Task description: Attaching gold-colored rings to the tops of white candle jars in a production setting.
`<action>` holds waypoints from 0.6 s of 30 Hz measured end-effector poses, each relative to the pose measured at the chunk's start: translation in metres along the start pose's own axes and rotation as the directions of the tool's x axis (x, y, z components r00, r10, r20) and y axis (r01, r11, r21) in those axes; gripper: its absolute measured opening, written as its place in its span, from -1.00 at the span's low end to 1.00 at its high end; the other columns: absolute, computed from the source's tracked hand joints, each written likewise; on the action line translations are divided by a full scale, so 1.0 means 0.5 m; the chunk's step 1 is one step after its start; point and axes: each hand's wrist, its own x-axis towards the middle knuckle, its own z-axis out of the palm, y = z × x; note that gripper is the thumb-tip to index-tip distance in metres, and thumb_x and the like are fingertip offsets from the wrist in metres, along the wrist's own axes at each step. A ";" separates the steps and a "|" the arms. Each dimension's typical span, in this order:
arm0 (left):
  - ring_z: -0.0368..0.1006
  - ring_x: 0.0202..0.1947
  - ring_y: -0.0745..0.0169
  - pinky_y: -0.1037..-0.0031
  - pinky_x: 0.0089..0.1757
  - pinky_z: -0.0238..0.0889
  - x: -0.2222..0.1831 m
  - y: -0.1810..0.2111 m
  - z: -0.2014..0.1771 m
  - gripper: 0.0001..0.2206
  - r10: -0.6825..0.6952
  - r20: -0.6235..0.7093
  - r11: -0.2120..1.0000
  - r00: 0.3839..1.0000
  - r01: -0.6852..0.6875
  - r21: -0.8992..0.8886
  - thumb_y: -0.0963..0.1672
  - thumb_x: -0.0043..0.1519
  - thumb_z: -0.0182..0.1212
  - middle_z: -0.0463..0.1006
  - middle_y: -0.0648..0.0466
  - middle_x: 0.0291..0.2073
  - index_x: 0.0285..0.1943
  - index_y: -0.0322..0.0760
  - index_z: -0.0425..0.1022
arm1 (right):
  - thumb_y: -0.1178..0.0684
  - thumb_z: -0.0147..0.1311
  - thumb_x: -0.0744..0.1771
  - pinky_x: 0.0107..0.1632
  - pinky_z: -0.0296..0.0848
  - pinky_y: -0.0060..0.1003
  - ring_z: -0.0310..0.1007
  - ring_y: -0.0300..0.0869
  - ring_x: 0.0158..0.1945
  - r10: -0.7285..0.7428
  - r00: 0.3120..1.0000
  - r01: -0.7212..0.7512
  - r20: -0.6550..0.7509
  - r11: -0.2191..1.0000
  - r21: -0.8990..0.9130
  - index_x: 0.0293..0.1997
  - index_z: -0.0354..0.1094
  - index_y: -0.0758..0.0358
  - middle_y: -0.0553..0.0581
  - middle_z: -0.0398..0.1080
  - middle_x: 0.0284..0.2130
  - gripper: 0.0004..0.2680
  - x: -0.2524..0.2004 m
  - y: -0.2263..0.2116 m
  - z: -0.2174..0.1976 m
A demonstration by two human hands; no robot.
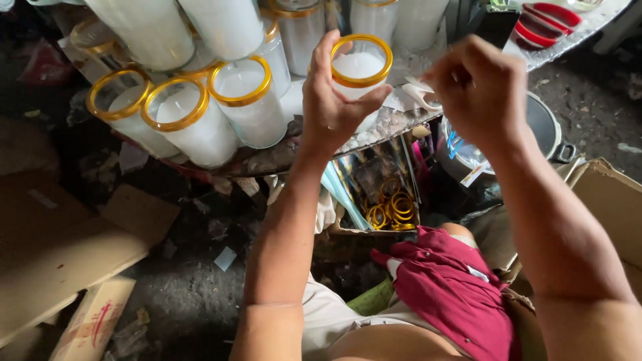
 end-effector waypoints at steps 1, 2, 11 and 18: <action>0.42 0.28 -0.05 0.28 0.22 0.34 0.000 0.009 -0.007 -0.16 0.000 0.002 1.000 1.000 -0.001 0.004 0.05 0.07 0.54 0.48 -0.17 0.20 0.45 -0.27 0.10 | 0.40 0.12 0.44 -0.41 0.20 -0.33 0.33 -0.29 -0.43 0.001 1.000 -0.001 -0.002 1.000 0.004 -0.30 0.39 0.37 0.15 0.53 -0.41 -0.85 0.015 0.011 0.015; 0.42 0.26 -0.01 0.30 0.24 0.32 0.004 0.019 -0.015 -0.15 -0.024 0.033 0.999 0.999 0.025 -0.038 -0.02 0.03 0.60 0.49 -0.17 0.18 0.43 -0.29 0.12 | 0.37 0.24 0.42 -0.41 0.20 -0.33 0.31 -0.27 -0.47 0.035 0.999 -0.038 0.039 0.996 0.082 -0.27 0.40 0.38 0.14 0.44 -0.47 -0.87 0.033 0.022 0.030; 0.29 0.39 -0.04 0.20 0.30 0.21 0.005 0.042 -0.095 -0.06 -0.097 0.299 0.980 0.949 0.144 -0.139 -0.08 0.12 0.57 0.25 -0.17 0.45 0.57 -0.35 -0.09 | 0.26 0.23 0.42 -0.23 0.43 -0.27 0.48 -0.11 -0.29 -0.297 0.926 0.218 0.235 0.925 0.310 0.13 0.53 0.41 0.25 0.47 -0.24 -0.84 0.077 0.021 0.049; 0.35 0.31 -0.28 0.08 0.19 0.39 -0.012 0.118 -0.020 -0.07 -0.231 0.017 0.957 0.973 0.224 0.187 0.04 0.04 0.49 0.36 -0.29 0.29 0.47 -0.44 -0.03 | 0.27 0.27 0.37 -0.28 0.42 -0.16 0.51 -0.02 -0.35 -0.185 0.978 0.174 0.094 0.979 0.109 -0.05 0.58 0.51 0.28 0.53 -0.36 -0.90 0.034 -0.113 0.047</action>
